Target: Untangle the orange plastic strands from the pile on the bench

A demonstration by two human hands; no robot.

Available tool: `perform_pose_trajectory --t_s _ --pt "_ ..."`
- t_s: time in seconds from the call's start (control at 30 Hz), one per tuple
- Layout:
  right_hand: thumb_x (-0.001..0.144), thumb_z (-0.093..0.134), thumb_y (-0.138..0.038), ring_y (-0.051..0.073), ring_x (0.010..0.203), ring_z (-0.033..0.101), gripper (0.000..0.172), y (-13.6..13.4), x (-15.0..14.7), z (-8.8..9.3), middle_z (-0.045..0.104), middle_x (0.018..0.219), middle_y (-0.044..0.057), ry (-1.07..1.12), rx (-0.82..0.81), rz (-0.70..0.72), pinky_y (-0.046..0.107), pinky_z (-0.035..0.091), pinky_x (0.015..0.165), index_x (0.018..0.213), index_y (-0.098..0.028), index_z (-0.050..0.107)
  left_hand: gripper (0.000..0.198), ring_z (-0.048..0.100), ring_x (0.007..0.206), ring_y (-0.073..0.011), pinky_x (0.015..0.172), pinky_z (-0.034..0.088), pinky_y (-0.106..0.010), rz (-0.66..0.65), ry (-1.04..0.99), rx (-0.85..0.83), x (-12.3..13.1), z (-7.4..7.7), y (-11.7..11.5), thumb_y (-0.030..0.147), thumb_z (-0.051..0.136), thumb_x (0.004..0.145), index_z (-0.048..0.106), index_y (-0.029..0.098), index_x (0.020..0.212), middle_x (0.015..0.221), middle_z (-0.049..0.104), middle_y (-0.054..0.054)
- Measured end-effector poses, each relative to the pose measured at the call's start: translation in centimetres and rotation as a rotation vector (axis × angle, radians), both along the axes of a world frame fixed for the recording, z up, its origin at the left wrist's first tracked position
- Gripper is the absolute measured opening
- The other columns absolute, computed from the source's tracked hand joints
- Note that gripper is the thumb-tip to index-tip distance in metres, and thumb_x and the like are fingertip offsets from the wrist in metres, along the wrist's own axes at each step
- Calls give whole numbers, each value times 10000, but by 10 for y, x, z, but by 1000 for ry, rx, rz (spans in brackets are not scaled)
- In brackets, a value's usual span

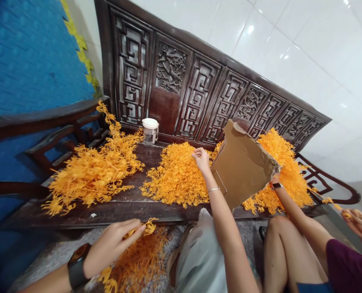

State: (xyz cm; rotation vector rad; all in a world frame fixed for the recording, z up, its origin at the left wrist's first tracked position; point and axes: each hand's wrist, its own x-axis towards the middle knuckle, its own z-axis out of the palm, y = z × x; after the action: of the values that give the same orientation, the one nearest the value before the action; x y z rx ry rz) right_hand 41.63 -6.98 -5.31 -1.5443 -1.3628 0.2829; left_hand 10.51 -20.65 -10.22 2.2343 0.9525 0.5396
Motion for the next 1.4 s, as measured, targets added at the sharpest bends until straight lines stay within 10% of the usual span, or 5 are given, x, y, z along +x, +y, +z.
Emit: perform_pose_trajectory --t_s 0.4,0.77,1.1,1.27,1.4 --pt "706 579 -237 123 625 488 153 -34 -6 21 634 810 49 -186 109 -77 263 400 682 828 -148 558 383 395 485 -115 505 308 -226 175 -246 -250 -7 15 10 505 374 806 368 206 566 528 331 60" --pt "778 580 -421 126 776 561 316 -103 -115 27 656 885 37 -143 -416 706 236 411 685 928 -152 650 350 449 416 -102 467 355 -227 226 -386 -447 -17 17 7 518 439 768 495 183 682 543 418 73" --pt "651 672 -471 82 599 538 341 -113 -143 0 622 678 -6 243 -706 966 223 442 628 755 -146 673 343 479 522 -127 550 358 -236 201 -311 -328 -27 21 6 492 402 809 514 184 709 560 439 56" --pt "669 671 -338 86 569 526 212 -118 -143 1 609 635 -2 207 -658 850 216 426 590 699 -129 652 349 461 496 -123 523 330 -234 225 -280 -319 -29 22 4 505 392 800 486 188 688 558 410 59" --pt "690 603 -149 94 577 496 47 -130 -151 -2 576 610 -4 -356 -427 627 210 380 589 646 -133 607 357 388 539 -120 527 291 -234 203 -231 -270 -24 17 2 490 388 801 439 191 615 569 373 53"
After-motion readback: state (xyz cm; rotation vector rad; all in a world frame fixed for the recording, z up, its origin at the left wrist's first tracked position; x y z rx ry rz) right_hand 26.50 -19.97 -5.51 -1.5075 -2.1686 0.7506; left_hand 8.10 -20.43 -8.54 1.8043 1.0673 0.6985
